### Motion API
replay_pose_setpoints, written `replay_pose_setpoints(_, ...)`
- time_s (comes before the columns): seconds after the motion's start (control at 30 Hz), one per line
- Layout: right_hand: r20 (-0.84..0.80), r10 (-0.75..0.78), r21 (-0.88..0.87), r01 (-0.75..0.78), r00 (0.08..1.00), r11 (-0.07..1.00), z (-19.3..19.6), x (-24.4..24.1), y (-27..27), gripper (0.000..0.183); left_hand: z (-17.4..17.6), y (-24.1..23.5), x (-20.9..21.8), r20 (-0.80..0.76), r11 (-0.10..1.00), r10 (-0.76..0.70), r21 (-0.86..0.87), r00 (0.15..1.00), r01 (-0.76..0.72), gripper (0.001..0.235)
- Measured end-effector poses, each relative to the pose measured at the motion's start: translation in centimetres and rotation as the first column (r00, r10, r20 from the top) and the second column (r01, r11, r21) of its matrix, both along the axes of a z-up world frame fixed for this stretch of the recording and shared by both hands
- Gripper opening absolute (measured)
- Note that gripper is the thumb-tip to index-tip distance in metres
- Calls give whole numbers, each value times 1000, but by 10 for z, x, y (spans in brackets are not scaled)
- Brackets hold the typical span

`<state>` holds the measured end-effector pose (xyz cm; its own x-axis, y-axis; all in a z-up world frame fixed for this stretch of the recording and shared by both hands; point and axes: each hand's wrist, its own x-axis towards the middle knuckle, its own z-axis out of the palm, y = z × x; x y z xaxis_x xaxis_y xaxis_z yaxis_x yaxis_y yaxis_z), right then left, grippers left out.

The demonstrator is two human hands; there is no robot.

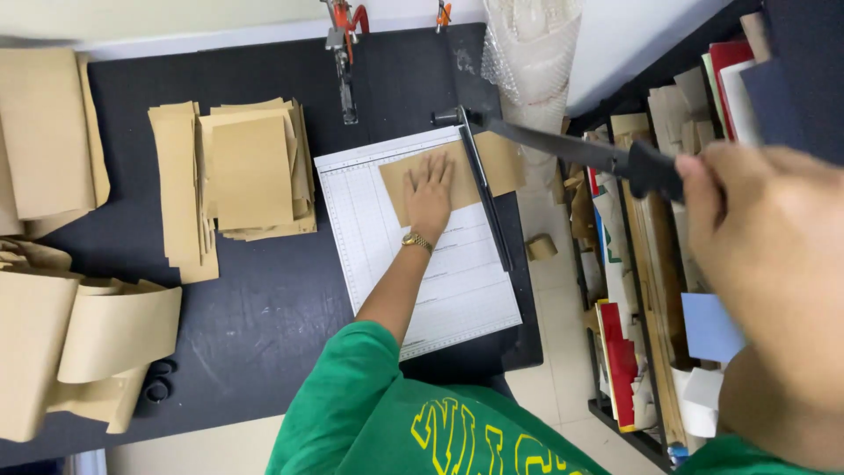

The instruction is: Cutting brown paper sheets into strips using a manual paper trimmer and rolling the strips into tubes.

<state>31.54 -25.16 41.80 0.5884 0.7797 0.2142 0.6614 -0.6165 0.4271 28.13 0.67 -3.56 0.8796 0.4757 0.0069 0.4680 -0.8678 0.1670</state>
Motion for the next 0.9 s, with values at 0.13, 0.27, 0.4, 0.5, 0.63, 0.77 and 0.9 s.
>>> replay_pose_setpoints(0.13, 8, 41, 17, -41, 999, 999, -7, -11, -13, 11, 18, 9, -1, 51, 999, 39, -20, 998, -38, 62)
replay_pose_setpoints(0.27, 187, 15, -207, 25, 982, 978, -3, -27, -17, 11, 31, 9, -10, 57, 998, 37, -51, 998, -34, 59)
replay_pose_setpoints(0.4, 161, -42, -154, 68, 986, 986, -12, -45, -26, 24, 48, 6, -11, 80, 996, 43, -85, 996, -36, 58)
replay_pose_setpoints(0.5, 44, -58, -155, 64, 997, 986, -26, -57, -34, 31, 44, 6, -11, 87, 997, 41, -62, 995, -35, 58)
replay_pose_setpoints(0.63, -92, -164, -185, 145, 982, 972, -73, -77, -64, 44, 48, 8, -10, 57, 998, 19, -53, 998, -16, 58)
replay_pose_setpoints(0.77, -557, -488, -446, 254, 672, 858, -109, -88, -73, 57, 50, 8, -10, 89, 996, 18, -92, 996, -10, 58)
replay_pose_setpoints(0.9, -724, -573, -504, 271, 384, 820, -170, -100, -94, 50, 59, 18, 8, 354, 980, 89, -199, 931, -18, 49)
